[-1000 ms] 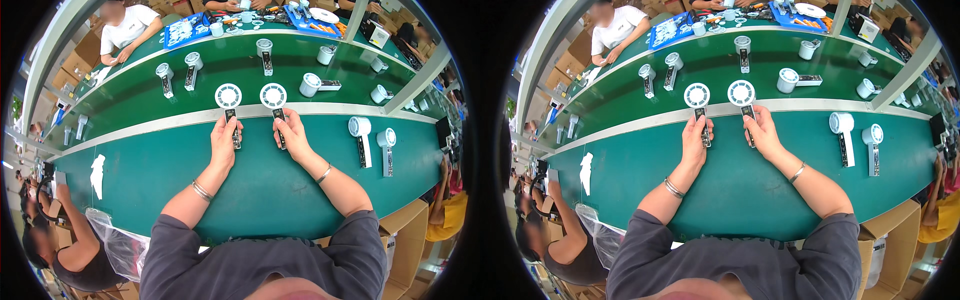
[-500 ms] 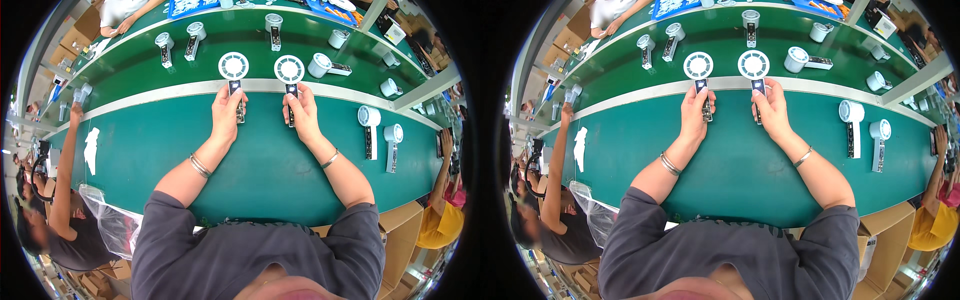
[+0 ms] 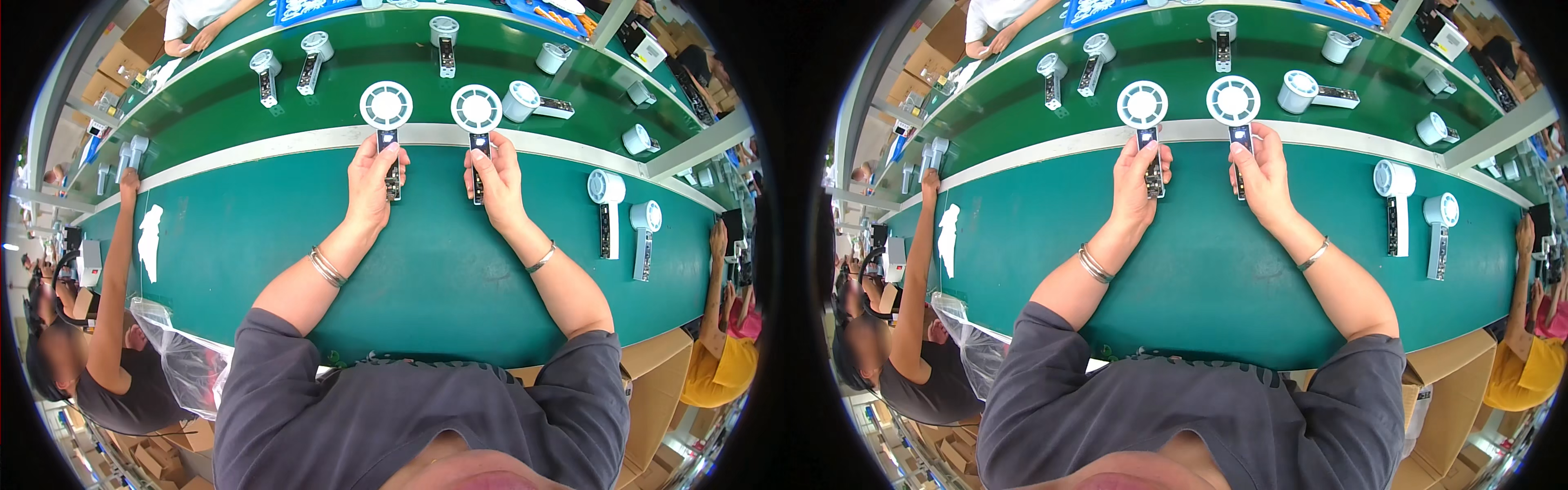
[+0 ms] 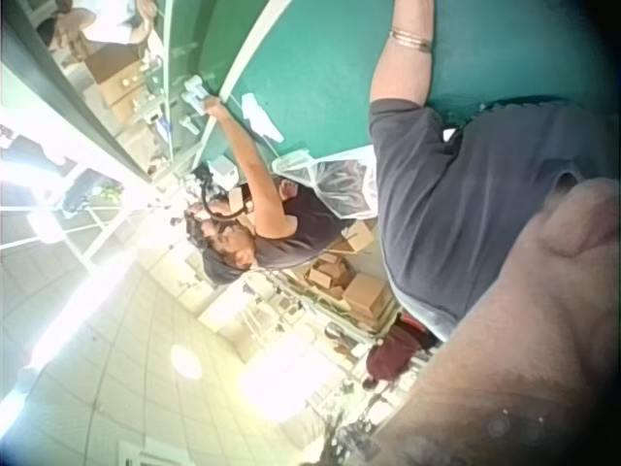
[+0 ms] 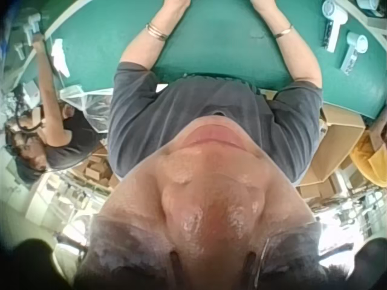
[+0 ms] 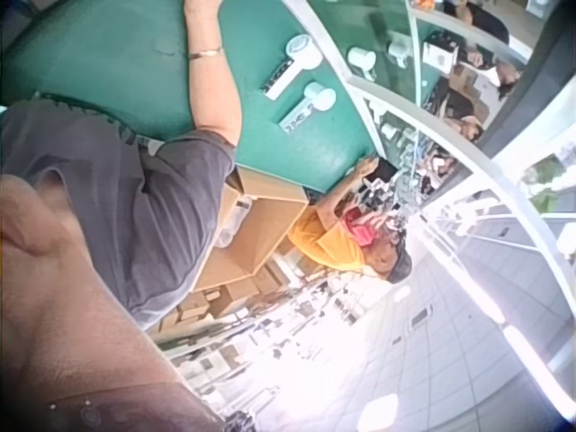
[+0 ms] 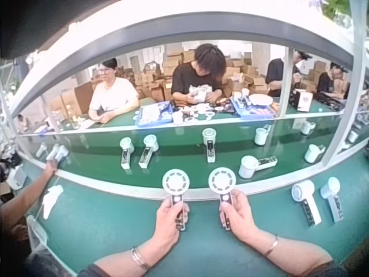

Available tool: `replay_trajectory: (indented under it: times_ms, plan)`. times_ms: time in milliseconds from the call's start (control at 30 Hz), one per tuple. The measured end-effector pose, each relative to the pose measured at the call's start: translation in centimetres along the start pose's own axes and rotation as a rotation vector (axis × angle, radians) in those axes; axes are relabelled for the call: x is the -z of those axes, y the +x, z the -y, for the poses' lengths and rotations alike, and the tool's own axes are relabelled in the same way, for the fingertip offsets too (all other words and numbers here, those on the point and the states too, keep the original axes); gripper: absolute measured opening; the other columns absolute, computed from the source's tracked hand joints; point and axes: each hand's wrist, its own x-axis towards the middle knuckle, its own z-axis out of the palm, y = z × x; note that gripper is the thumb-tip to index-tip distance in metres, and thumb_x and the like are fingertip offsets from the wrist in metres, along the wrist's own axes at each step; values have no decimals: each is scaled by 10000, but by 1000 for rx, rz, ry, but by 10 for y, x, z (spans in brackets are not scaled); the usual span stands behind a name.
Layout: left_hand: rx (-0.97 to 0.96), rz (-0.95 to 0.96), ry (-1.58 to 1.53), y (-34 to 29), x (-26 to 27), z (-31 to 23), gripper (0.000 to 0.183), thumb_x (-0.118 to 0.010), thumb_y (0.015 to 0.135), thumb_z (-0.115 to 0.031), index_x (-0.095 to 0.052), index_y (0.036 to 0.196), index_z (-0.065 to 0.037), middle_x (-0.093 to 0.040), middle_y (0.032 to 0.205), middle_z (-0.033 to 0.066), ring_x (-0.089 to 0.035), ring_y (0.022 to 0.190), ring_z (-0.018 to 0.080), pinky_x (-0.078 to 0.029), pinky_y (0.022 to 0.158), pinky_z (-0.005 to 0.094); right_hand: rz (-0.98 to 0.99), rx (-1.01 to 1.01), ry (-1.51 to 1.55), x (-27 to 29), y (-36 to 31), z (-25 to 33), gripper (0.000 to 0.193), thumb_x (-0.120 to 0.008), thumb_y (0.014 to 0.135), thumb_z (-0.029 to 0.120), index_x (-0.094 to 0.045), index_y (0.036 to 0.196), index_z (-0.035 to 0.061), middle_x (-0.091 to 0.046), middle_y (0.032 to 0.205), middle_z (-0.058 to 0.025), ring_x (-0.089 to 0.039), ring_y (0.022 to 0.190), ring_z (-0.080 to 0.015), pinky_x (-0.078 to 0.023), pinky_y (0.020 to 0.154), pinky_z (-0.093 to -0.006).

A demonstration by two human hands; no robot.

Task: The person assembles small handheld electronic devices on a green workbench. They pick up white circular fan heads and attach them to rectangular circuit board handles, then place the completed units on the table. The process is repeated for multiple units throughout the clip.

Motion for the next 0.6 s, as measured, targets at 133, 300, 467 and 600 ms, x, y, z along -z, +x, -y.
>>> replay_trajectory:
  times_ms: [133, 300, 467, 600]
  plan:
    - [-5, 11, -10, -1, 1, -1, 317, -549, 876, -199, -516, 1143, -32, -575, 760, 44, -512, 627, 70, -441, 519, 211, -18, 21, 22, -2, 0, 4, 386, -511, 903, 138, -313, 1201, -7, -508, 829, -63, -495, 562, -85, -415, 439, -215]
    - [-6, 8, -1, -1, 1, -1, 319, -549, 873, -205, -520, 1140, -33, -576, 756, 42, -513, 621, 72, -439, 517, 211, -13, 34, 45, -1, -1, 4, 395, -513, 899, 131, -306, 1206, -5, -507, 832, -70, -497, 560, -89, -415, 439, -216]
    - [-2, -11, -19, -1, 3, -2, 325, -558, 870, -202, -520, 1145, -32, -578, 754, 41, -518, 618, 75, -440, 516, 212, -17, 31, 53, 0, 0, 4, 392, -512, 898, 136, -310, 1205, -1, -507, 827, -67, -497, 560, -90, -415, 440, -217]
    - [1, 0, -21, 0, 3, -1, 332, -564, 867, -198, -519, 1150, -31, -580, 755, 43, -520, 619, 77, -439, 515, 214, -13, 30, 72, 1, 0, 2, 384, -510, 901, 143, -317, 1199, -1, -507, 823, -66, -496, 557, -90, -415, 440, -216]
